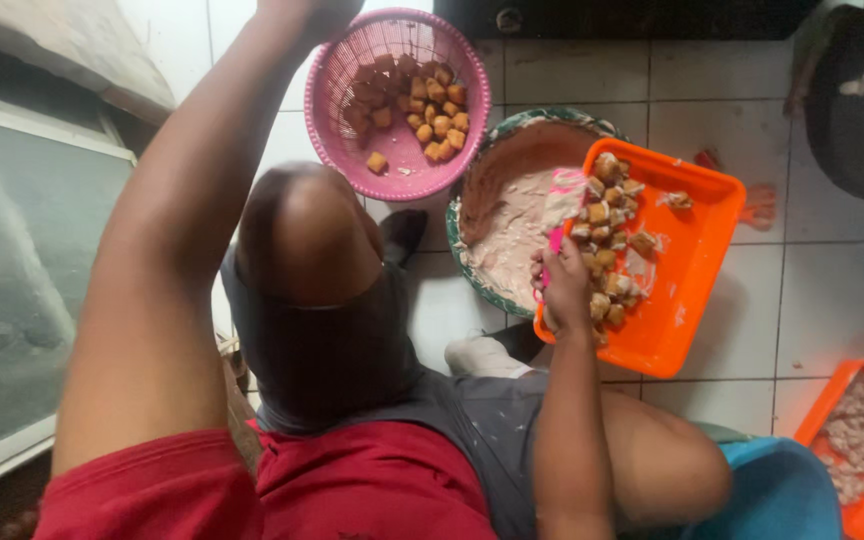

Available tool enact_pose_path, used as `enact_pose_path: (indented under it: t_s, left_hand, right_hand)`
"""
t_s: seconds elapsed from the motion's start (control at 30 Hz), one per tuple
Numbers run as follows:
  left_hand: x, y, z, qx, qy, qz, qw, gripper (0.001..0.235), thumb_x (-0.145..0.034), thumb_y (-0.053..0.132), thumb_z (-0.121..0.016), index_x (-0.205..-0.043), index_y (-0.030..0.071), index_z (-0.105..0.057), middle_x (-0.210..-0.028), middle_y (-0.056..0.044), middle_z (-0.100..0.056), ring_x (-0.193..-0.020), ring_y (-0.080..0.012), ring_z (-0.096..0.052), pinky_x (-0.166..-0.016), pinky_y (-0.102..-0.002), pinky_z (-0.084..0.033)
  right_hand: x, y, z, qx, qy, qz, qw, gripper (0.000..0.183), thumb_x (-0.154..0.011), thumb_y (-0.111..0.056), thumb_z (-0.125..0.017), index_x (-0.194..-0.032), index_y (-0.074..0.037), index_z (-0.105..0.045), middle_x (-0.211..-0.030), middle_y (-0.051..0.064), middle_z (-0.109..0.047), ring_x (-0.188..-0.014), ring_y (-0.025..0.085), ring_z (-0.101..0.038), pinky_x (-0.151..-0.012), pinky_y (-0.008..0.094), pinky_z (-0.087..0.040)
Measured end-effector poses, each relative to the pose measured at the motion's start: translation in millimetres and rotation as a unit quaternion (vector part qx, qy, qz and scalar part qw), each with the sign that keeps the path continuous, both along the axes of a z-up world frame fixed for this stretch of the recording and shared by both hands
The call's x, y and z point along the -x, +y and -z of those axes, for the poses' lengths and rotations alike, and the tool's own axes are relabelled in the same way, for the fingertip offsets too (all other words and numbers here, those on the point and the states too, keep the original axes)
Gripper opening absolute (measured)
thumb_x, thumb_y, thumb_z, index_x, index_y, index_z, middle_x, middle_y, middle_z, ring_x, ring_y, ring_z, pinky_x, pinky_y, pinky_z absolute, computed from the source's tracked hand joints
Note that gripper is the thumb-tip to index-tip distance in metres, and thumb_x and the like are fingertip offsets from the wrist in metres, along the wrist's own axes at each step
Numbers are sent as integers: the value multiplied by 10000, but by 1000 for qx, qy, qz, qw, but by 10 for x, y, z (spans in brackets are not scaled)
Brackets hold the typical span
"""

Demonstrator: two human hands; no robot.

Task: The person sits on the floor and repeatedly picks small fried food items from a pink basket, dips them into a bowl of batter using a pink spatula, and places the coated items into an orange tray. The process continues for the duration of the clip.

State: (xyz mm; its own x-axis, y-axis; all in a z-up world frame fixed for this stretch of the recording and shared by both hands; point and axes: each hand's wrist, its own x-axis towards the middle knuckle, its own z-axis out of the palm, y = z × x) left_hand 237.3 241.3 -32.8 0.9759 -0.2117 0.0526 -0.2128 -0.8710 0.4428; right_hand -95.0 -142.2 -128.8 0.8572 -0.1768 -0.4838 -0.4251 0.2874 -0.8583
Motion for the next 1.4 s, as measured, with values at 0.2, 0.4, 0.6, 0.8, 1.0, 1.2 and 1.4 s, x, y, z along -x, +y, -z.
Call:
enact_pose_path:
  t_s: [0.2, 0.4, 0.6, 0.8, 1.0, 1.2, 1.4]
  left_hand:
    - [304, 151, 1090, -243, 75, 174, 951, 189, -905, 192, -685, -1069, 204, -779, -1096, -71, -741, -1033, -286, -707, -892, -454, -561]
    - [246, 146, 2530, -330, 90, 267, 901, 303, -915, 229, -608, -1206, 183, -679, -1167, -61, -626, -1130, -231, -591, -865, -407, -516]
    - [147, 350, 3258, -302, 109, 205, 925, 305, -1108, 321, -511, -1096, 98, -718, -1116, -100, -621, -936, -242, -673, -741, -405, -565]
    - [-137, 390, 2745, -273, 207, 275, 898, 235, -1040, 282, -530, -1134, 158, -706, -1069, -149, -652, -883, -317, -722, -669, -458, -597]
    - [-666, -31, 1573, -285, 161, 336, 883, 278, -889, 252, -692, -1159, 196, -724, -1094, -112, -722, -931, -323, -736, -705, -462, -605]
    - [-471, -483, 465, -192, 189, 354, 896, 228, -964, 194, -644, -1183, 163, -694, -1011, -150, -728, -914, -366, -731, -777, -489, -572]
    - [544, -1344, 184, 132, 251, 438, 853, 502, -769, 93, -815, -1244, 119, -654, -1140, -47, -766, -1057, -191, -727, -884, -343, -573]
  right_hand:
    - [-142, 361, 772, 307, 57, -132, 941, 393, -972, -83, -494, -1357, -67, -569, -900, 57, -740, -621, 82, -617, -572, 242, -480]
    - [-229, 483, 831, 282, 198, -99, 934, 285, -1038, -172, -546, -1283, -64, -644, -872, 127, -755, -647, 238, -628, -612, 370, -505]
    - [-503, 593, 685, 481, 125, -138, 857, 294, -991, -117, -550, -1262, -54, -646, -956, 216, -730, -912, 400, -708, -804, 490, -534]
    - [-779, 871, 563, 456, 153, -261, 837, 322, -991, -114, -527, -1286, -52, -642, -1017, 287, -677, -973, 491, -630, -836, 555, -491]
    - [-333, 1143, 304, 385, 55, -173, 905, 335, -1004, -102, -495, -1287, 5, -638, -962, 237, -710, -865, 371, -700, -761, 451, -553]
    - [-153, 1384, 69, 16, 70, 67, 995, 211, -1086, -210, -522, -1213, -59, -597, -826, 27, -601, -586, 98, -502, -465, 240, -384]
    - [-190, 800, -755, -59, 39, 142, 987, 287, -958, -205, -580, -1241, -250, -578, -705, -86, -442, -505, 19, -375, -391, 222, -311]
